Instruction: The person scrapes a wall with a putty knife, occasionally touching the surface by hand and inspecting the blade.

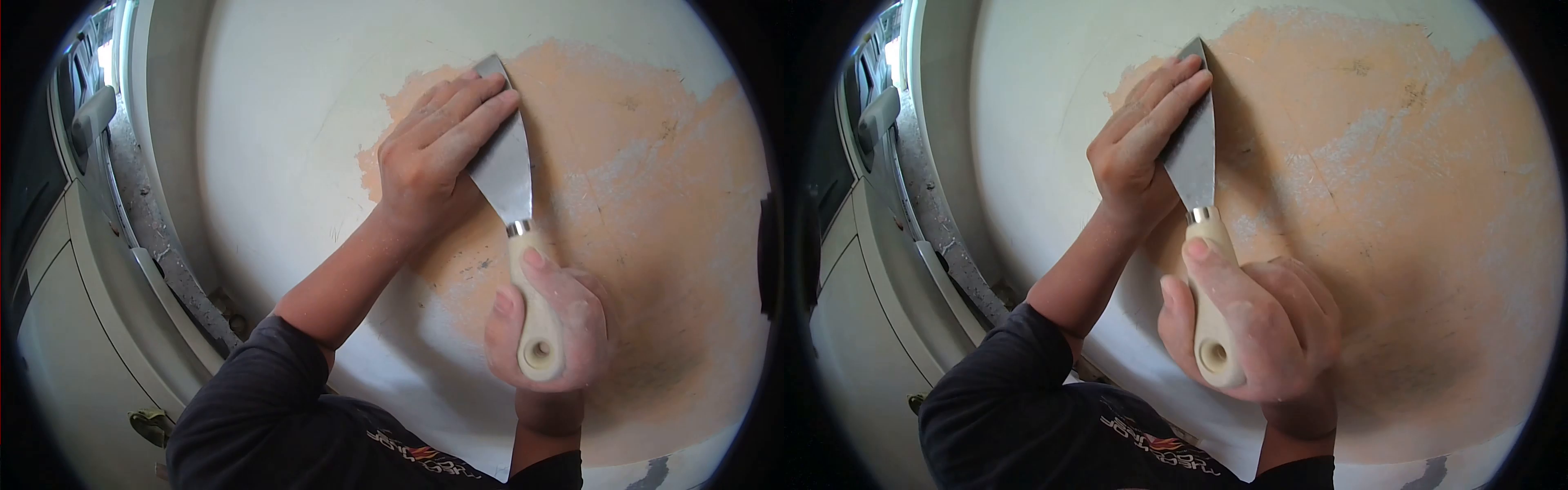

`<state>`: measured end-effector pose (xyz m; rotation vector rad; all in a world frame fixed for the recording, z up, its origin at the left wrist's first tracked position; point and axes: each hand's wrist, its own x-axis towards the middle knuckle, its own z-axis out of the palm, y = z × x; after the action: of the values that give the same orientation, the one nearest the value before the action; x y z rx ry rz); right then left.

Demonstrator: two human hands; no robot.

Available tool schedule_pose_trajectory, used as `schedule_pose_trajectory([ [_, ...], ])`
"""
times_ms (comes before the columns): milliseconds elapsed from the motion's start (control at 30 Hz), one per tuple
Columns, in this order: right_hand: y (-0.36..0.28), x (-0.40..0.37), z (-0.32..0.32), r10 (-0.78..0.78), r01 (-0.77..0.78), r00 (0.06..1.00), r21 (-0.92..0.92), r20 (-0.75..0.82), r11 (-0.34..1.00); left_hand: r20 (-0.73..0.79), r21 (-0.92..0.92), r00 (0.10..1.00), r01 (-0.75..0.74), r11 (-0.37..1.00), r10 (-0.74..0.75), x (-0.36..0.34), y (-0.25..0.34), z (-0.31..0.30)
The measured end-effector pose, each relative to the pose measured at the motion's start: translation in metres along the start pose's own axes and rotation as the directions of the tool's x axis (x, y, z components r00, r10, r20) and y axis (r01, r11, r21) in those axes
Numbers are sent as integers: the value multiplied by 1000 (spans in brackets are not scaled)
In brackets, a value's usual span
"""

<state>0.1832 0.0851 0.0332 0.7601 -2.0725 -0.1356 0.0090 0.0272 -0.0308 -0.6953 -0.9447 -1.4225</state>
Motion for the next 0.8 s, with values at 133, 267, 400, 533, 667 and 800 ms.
schedule_pose_trajectory([
  [133, 8, 5, 11, -60, 61, 998, -110, 8, 992, -24, 18, 1000, 10, 1000, -10, 4, -8, 0],
  [267, -1, 1, 1, -29, 29, 1000, -28, -10, 999, -30, -14, 1000, -4, 1000, 4, -1, -6, 3],
  [400, -6, -1, 1, -5, 6, 1000, -38, 12, 999, 4, -28, 1000, -15, 999, 15, -2, -1, -1],
  [533, -3, 4, 5, -8, 8, 1000, -26, 15, 1000, 21, 19, 999, -29, 999, 29, 3, -3, -2],
  [667, -5, 2, -2, -31, 31, 999, -3, -29, 1000, 33, -19, 998, -49, 999, 50, 3, -2, -1],
  [800, -6, 4, 2, -20, 21, 1000, -45, 7, 999, 4, -38, 999, -43, 998, 43, 7, -4, 1],
])
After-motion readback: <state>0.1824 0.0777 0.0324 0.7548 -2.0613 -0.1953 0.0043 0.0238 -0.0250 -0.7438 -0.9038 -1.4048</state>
